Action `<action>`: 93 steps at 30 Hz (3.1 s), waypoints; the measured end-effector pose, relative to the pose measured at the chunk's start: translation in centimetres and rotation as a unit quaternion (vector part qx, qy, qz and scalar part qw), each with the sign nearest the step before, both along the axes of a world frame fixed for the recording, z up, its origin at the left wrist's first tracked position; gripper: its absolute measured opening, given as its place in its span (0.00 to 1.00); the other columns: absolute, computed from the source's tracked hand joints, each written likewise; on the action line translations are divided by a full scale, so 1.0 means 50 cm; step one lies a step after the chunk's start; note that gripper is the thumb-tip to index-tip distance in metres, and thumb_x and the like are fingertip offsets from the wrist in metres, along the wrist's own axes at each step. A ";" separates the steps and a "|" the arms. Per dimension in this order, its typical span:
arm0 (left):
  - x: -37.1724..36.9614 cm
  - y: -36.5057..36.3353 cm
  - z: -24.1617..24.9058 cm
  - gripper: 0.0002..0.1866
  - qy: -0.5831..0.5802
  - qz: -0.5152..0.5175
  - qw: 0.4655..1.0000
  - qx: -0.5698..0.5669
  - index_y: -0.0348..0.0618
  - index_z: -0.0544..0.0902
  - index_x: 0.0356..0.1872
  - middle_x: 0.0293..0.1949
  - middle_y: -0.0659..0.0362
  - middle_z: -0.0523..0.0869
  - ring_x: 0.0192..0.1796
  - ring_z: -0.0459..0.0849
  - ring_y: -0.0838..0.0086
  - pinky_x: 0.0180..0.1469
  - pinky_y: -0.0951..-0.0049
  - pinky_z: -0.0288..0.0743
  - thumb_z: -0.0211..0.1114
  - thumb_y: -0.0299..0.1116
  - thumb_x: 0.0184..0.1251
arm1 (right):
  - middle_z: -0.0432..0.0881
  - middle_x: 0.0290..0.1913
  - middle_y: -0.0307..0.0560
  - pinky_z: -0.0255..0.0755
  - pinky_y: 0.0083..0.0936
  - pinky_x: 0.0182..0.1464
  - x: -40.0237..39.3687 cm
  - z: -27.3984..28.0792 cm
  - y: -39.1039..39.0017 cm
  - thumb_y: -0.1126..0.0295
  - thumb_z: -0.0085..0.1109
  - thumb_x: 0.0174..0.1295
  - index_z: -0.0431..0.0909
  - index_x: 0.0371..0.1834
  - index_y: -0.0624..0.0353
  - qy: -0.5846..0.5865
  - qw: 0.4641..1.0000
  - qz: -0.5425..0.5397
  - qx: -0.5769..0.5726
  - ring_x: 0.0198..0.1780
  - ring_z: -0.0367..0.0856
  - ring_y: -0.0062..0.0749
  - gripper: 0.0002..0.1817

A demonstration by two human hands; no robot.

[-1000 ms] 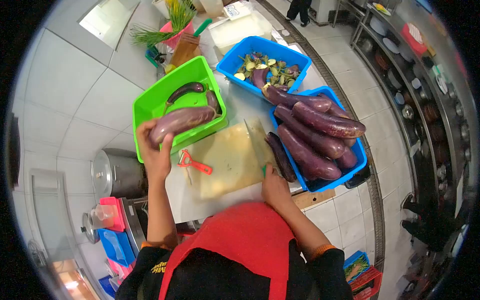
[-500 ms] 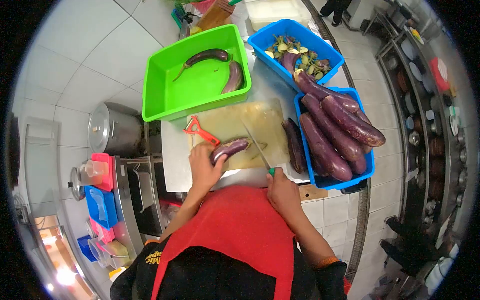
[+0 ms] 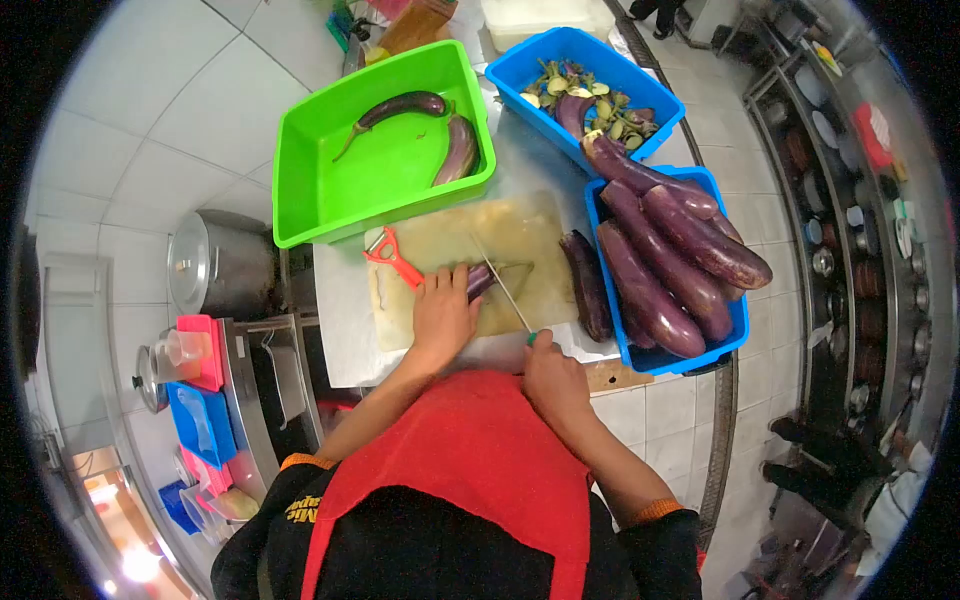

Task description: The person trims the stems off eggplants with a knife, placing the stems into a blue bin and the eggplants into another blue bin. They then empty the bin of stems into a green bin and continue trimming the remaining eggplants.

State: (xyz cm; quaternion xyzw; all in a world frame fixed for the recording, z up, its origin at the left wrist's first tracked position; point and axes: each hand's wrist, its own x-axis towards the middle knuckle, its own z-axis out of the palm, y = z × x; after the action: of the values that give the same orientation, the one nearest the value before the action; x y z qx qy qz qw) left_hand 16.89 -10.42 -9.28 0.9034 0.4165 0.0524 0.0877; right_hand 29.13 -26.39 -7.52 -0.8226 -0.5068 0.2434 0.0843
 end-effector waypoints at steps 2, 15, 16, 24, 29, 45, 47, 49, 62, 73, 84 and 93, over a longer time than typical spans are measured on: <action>0.001 -0.001 0.003 0.30 -0.015 -0.001 1.000 -0.006 0.38 0.75 0.62 0.48 0.48 0.80 0.52 0.78 0.53 0.54 0.56 0.71 0.72 0.37 0.60 | 0.84 0.30 0.64 0.82 0.50 0.33 0.000 0.003 0.004 0.63 0.50 0.75 0.65 0.44 0.65 0.013 1.000 -0.003 -0.019 0.32 0.87 0.62 0.14; 0.008 0.002 0.000 0.28 0.039 0.037 0.998 -0.016 0.40 0.75 0.62 0.49 0.50 0.80 0.53 0.77 0.55 0.57 0.56 0.70 0.70 0.41 0.63 | 0.85 0.34 0.73 0.80 0.55 0.43 0.007 -0.072 0.125 0.70 0.45 0.70 0.67 0.47 0.67 0.043 0.998 -0.005 -0.039 0.38 0.86 0.68 0.10; 0.008 0.002 -0.004 0.28 0.028 0.044 0.999 -0.014 0.40 0.76 0.61 0.49 0.50 0.81 0.52 0.78 0.55 0.56 0.56 0.70 0.70 0.41 0.63 | 0.85 0.34 0.73 0.80 0.56 0.44 0.007 -0.065 0.109 0.69 0.44 0.71 0.67 0.47 0.66 0.050 0.997 -0.018 -0.047 0.38 0.86 0.69 0.11; -0.014 0.049 -0.001 0.28 -0.029 0.027 0.998 -0.058 0.39 0.78 0.59 0.54 0.45 0.81 0.58 0.78 0.47 0.61 0.53 0.71 0.72 0.42 0.61 | 0.85 0.34 0.71 0.78 0.59 0.44 0.024 -0.045 -0.005 0.63 0.46 0.75 0.64 0.50 0.67 0.063 0.995 -0.012 -0.082 0.38 0.85 0.70 0.15; -0.029 0.053 0.022 0.29 -0.022 0.033 0.986 -0.162 0.38 0.77 0.62 0.56 0.43 0.80 0.59 0.78 0.45 0.62 0.52 0.72 0.72 0.41 0.62 | 0.85 0.35 0.72 0.79 0.56 0.44 0.011 -0.070 -0.003 0.64 0.48 0.74 0.65 0.50 0.68 0.073 0.994 -0.018 -0.076 0.40 0.86 0.68 0.15; -0.164 0.048 0.076 0.30 -0.531 0.046 0.628 -0.567 0.39 0.68 0.71 0.64 0.51 0.80 0.61 0.81 0.64 0.65 0.64 0.73 0.61 0.44 0.75 | 0.84 0.43 0.64 0.78 0.52 0.45 0.010 -0.022 0.024 0.64 0.52 0.69 0.69 0.57 0.61 0.039 0.993 -0.003 0.112 0.43 0.84 0.65 0.17; -0.170 0.045 0.082 0.30 -0.560 0.052 0.588 -0.582 0.40 0.68 0.71 0.63 0.51 0.80 0.59 0.83 0.62 0.64 0.63 0.75 0.59 0.48 0.76 | 0.80 0.45 0.61 0.78 0.53 0.45 0.003 -0.034 0.038 0.69 0.54 0.66 0.68 0.59 0.60 0.044 0.988 0.036 0.146 0.48 0.82 0.62 0.19; -0.178 0.034 0.074 0.31 -0.582 0.055 0.545 -0.601 0.41 0.68 0.71 0.62 0.50 0.81 0.58 0.84 0.60 0.62 0.61 0.77 0.57 0.51 0.76 | 0.79 0.46 0.60 0.78 0.52 0.45 -0.013 -0.065 0.053 0.71 0.54 0.65 0.69 0.59 0.60 0.053 0.987 0.041 0.146 0.48 0.82 0.60 0.19; -0.212 0.016 0.037 0.38 -0.548 0.194 0.603 -0.546 0.41 0.69 0.71 0.43 0.55 0.85 0.43 0.87 0.66 0.49 0.61 0.84 0.60 0.60 0.72 | 0.78 0.47 0.48 0.71 0.42 0.51 0.052 -0.122 0.309 0.75 0.53 0.59 0.82 0.47 0.54 -0.115 0.936 0.125 0.310 0.51 0.76 0.47 0.14; -0.249 -0.006 0.038 0.30 -0.614 0.205 0.502 -0.574 0.40 0.72 0.66 0.52 0.50 0.84 0.50 0.87 0.61 0.49 0.62 0.84 0.54 0.55 0.78 | 0.80 0.44 0.46 0.68 0.42 0.55 0.057 -0.101 0.333 0.71 0.56 0.61 0.80 0.51 0.54 -0.181 0.920 0.053 0.343 0.52 0.75 0.42 0.14; -0.205 0.014 0.098 0.39 -0.641 0.130 0.459 -0.601 0.39 0.66 0.72 0.53 0.52 0.81 0.50 0.84 0.61 0.51 0.58 0.82 0.52 0.63 0.75 | 0.80 0.50 0.46 0.65 0.42 0.56 0.116 0.109 0.372 0.63 0.66 0.62 0.76 0.66 0.51 -0.242 0.862 -0.053 0.442 0.52 0.76 0.45 0.27; -0.066 0.122 0.200 0.30 -0.675 0.125 0.480 -0.547 0.42 0.69 0.71 0.59 0.53 0.80 0.61 0.79 0.63 0.67 0.58 0.72 0.49 0.55 0.81 | 0.75 0.59 0.59 0.70 0.44 0.61 -0.017 0.107 0.287 0.58 0.66 0.67 0.58 0.76 0.60 0.318 0.876 0.096 0.350 0.59 0.76 0.48 0.39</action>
State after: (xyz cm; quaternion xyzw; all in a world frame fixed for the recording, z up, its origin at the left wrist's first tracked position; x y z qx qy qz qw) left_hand 13.60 -4.32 0.73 0.2977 0.2824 0.4181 0.8104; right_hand 28.31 -12.04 -2.19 -0.5652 -0.5815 0.3052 0.4993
